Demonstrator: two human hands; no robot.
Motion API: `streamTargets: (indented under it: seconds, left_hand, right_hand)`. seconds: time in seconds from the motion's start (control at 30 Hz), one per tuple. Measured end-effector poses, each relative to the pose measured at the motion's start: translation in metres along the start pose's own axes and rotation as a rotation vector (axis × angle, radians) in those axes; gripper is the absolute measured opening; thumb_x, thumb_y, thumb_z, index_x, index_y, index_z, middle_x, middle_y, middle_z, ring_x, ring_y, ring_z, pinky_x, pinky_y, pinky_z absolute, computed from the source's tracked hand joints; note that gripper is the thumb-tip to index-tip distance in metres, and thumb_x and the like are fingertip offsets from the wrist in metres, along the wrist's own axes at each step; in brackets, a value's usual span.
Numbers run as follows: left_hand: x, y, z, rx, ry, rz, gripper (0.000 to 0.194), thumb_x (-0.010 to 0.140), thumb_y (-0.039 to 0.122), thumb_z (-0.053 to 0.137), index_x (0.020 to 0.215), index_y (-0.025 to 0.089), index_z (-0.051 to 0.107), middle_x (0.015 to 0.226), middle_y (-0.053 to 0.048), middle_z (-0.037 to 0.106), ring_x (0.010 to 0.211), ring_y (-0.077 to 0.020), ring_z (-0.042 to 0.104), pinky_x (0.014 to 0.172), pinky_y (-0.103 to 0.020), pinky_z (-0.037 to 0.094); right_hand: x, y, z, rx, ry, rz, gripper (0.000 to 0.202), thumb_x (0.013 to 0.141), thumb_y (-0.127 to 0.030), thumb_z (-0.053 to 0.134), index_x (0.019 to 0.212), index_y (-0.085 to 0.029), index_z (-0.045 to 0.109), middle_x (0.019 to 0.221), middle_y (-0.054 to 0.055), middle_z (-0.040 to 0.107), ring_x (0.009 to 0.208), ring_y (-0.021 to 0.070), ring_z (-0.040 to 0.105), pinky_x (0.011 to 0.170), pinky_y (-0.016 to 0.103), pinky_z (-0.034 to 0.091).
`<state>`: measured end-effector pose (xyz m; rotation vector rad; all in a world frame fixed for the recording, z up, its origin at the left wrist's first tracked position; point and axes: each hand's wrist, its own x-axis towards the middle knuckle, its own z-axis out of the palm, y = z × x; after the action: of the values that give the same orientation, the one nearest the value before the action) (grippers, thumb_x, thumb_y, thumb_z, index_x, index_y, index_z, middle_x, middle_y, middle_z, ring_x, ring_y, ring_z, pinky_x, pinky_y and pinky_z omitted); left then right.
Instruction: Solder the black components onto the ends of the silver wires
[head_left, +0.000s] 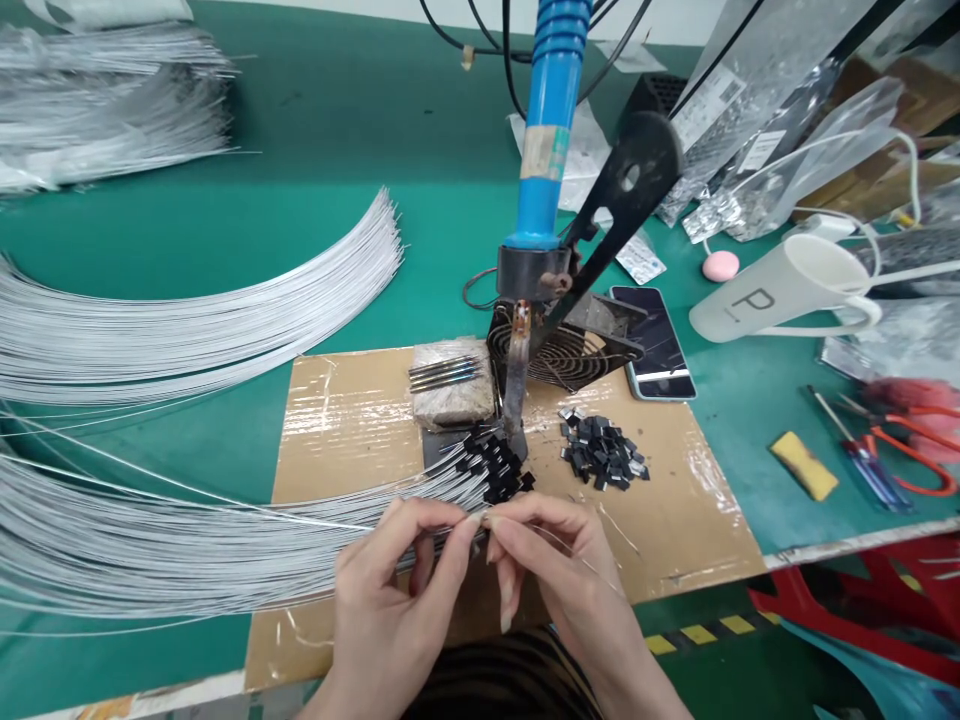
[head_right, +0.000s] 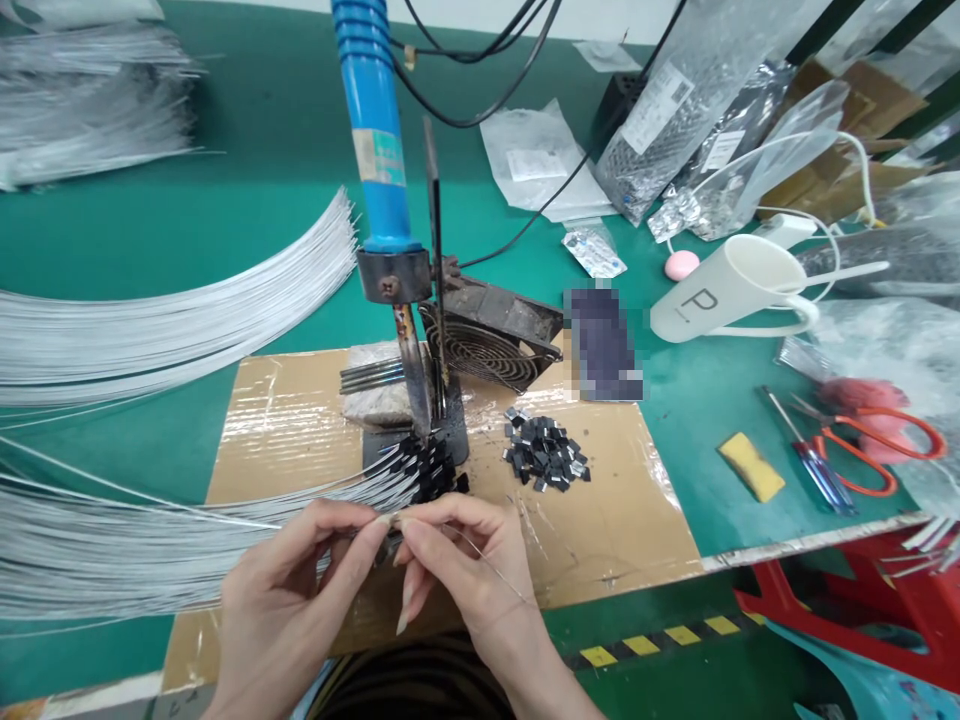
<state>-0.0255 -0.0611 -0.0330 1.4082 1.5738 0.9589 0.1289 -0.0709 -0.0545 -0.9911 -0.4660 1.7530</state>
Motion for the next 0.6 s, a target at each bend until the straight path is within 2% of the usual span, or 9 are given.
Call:
streamTargets:
  seconds: [0.23, 0.37, 0.6]
  left_hand:
    - [-0.002, -0.004, 0.003, -0.005, 0.036, 0.064, 0.010, 0.094, 0.026, 0.075, 0.084, 0.024, 0.076, 0.068, 0.004, 0.070, 0.056, -0.0099, 0.060, 0.054, -0.022, 0.044]
    - [-0.004, -0.008, 0.005, 0.014, 0.053, 0.122, 0.008, 0.093, 0.023, 0.075, 0.086, 0.024, 0.075, 0.069, 0.006, 0.071, 0.056, -0.0086, 0.062, 0.052, -0.019, 0.046]
    - [-0.007, -0.004, 0.008, -0.028, 0.054, -0.017, 0.010, 0.095, 0.029, 0.074, 0.086, 0.024, 0.075, 0.072, 0.005, 0.073, 0.063, -0.0096, 0.067, 0.059, -0.020, 0.048]
  right_hand:
    - [-0.001, 0.004, 0.005, 0.082, 0.036, -0.014, 0.013, 0.089, -0.031, 0.086, 0.087, -0.018, 0.085, 0.070, 0.000, 0.075, 0.043, 0.0060, 0.065, 0.043, 0.013, 0.056]
    - [-0.002, 0.008, 0.013, 0.151, 0.086, -0.040, 0.013, 0.087, -0.032, 0.087, 0.087, -0.020, 0.087, 0.068, 0.000, 0.076, 0.041, 0.0046, 0.062, 0.041, 0.011, 0.055]
    - [-0.002, 0.012, 0.020, 0.192, 0.109, -0.056, 0.012, 0.086, -0.032, 0.088, 0.087, -0.021, 0.088, 0.069, 0.000, 0.077, 0.041, 0.0038, 0.061, 0.043, 0.011, 0.056]
